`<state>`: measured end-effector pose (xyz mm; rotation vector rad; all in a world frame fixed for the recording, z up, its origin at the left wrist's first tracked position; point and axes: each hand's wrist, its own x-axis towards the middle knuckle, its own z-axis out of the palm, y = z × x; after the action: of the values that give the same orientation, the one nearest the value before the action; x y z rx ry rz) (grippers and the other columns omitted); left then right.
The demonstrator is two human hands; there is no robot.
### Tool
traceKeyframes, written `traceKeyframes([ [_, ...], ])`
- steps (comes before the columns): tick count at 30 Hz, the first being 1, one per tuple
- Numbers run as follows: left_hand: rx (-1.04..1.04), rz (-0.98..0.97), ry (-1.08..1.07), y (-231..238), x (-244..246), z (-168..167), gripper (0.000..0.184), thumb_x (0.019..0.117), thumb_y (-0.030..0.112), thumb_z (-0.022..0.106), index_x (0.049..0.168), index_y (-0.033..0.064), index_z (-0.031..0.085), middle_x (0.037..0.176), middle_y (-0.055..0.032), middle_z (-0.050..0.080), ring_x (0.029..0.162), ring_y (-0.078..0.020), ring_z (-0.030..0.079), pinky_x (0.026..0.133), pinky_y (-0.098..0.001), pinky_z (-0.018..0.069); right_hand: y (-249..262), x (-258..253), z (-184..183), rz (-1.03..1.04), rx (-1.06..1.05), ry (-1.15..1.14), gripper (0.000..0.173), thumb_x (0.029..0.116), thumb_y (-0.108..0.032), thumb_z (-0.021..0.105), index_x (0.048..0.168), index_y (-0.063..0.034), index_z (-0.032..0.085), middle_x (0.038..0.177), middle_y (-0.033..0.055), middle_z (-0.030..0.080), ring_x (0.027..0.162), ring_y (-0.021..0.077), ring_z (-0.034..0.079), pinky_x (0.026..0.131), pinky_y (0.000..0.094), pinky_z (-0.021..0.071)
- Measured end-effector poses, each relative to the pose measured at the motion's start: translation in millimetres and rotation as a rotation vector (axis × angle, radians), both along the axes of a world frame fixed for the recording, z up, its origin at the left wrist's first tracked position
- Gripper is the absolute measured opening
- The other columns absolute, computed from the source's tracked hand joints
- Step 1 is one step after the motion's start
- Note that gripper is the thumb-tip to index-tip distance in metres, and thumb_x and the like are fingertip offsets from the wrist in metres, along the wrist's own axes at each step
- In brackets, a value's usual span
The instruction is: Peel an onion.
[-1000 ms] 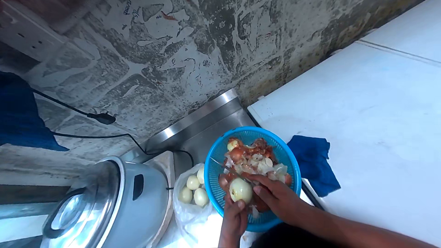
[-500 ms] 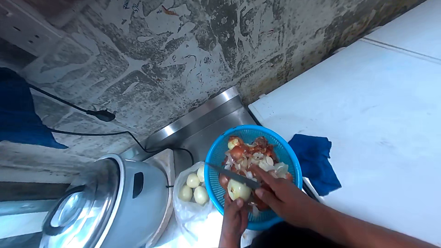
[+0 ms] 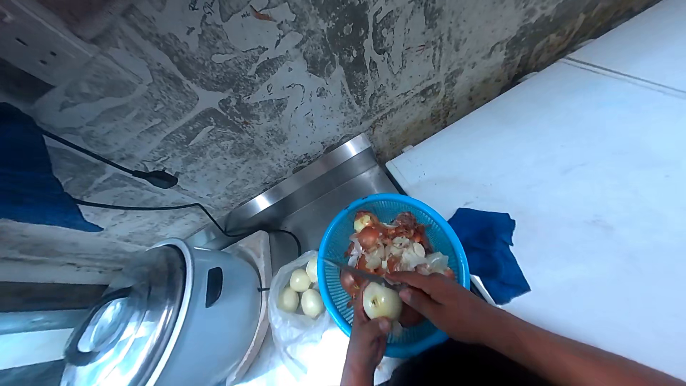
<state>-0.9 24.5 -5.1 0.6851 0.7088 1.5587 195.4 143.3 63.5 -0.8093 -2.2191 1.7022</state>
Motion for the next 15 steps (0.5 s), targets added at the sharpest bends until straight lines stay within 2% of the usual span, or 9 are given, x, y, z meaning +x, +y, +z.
traceKeyframes([
  [1, 0.005, -0.003, -0.006, -1, 0, 0, 0.075, 0.0791, 0.021, 0.085, 0.145, 0.0168, 0.050, 0.128, -0.0086, 0.067, 0.113, -0.0203, 0.067, 0.096, -0.0423, 0.0560, 1, -1, -1, -0.049, -0.079, 0.024, 0.047, 0.1093, -0.042, 0.037, 0.148, -0.0216, 0.054, 0.112, 0.0086, 0.069, 0.095, 0.0169, 0.067, 0.089, 0.0409, 0.0547],
  [3, 0.012, -0.009, -0.015, -3, -1, -1, 0.075, 0.0794, 0.022, 0.085, 0.146, 0.0181, 0.050, 0.129, -0.0083, 0.067, 0.114, -0.0200, 0.067, 0.096, -0.0412, 0.0562, 3, -5, -8, -0.140, -0.237, 0.064, 0.045, 0.1092, -0.041, 0.038, 0.144, -0.0200, 0.057, 0.093, 0.0056, 0.063, 0.072, 0.0147, 0.059, 0.068, 0.0348, 0.0527],
  [4, 0.016, -0.018, -0.016, -3, -1, -1, 0.074, 0.0797, 0.021, 0.084, 0.146, 0.0182, 0.051, 0.129, -0.0081, 0.067, 0.114, -0.0197, 0.067, 0.096, -0.0408, 0.0560, 4, -5, -10, -0.154, -0.291, 0.060, 0.045, 0.1093, -0.042, 0.038, 0.144, -0.0211, 0.057, 0.088, 0.0047, 0.060, 0.067, 0.0145, 0.056, 0.062, 0.0336, 0.0506],
  [7, 0.021, -0.037, -0.025, -3, -2, -2, 0.074, 0.0813, 0.022, 0.083, 0.147, 0.0178, 0.049, 0.131, -0.0084, 0.066, 0.116, -0.0203, 0.065, 0.098, -0.0413, 0.0547, 3, -4, -12, -0.155, -0.335, 0.048, 0.045, 0.1091, -0.043, 0.039, 0.145, -0.0227, 0.055, 0.088, 0.0046, 0.060, 0.065, 0.0146, 0.055, 0.060, 0.0332, 0.0499],
  [12, -0.076, 0.025, -0.122, 4, -1, -2, 0.078, 0.0854, 0.033, 0.082, 0.148, 0.0132, 0.039, 0.130, -0.0155, 0.062, 0.111, -0.0284, 0.067, 0.093, -0.0457, 0.0568, 0, 0, -5, -0.161, -0.284, 0.170, 0.044, 0.1090, -0.040, 0.039, 0.145, -0.0214, 0.056, 0.079, 0.0023, 0.057, 0.059, 0.0125, 0.052, 0.054, 0.0299, 0.0479],
  [14, -0.098, 0.036, -0.169, 5, -1, -2, 0.077, 0.0862, 0.034, 0.081, 0.147, 0.0097, 0.039, 0.129, -0.0186, 0.063, 0.110, -0.0324, 0.067, 0.093, -0.0497, 0.0568, -4, 2, -2, -0.126, -0.196, 0.180, 0.045, 0.1090, -0.041, 0.040, 0.145, -0.0204, 0.055, 0.084, 0.0034, 0.060, 0.064, 0.0122, 0.056, 0.060, 0.0314, 0.0513],
  [15, -0.114, 0.045, -0.151, 4, 0, -1, 0.079, 0.0860, 0.035, 0.082, 0.147, 0.0101, 0.038, 0.128, -0.0175, 0.063, 0.110, -0.0316, 0.068, 0.093, -0.0497, 0.0575, -6, 3, 0, -0.096, -0.150, 0.180, 0.045, 0.1090, -0.040, 0.040, 0.146, -0.0193, 0.055, 0.090, 0.0050, 0.064, 0.070, 0.0127, 0.059, 0.066, 0.0333, 0.0540],
])
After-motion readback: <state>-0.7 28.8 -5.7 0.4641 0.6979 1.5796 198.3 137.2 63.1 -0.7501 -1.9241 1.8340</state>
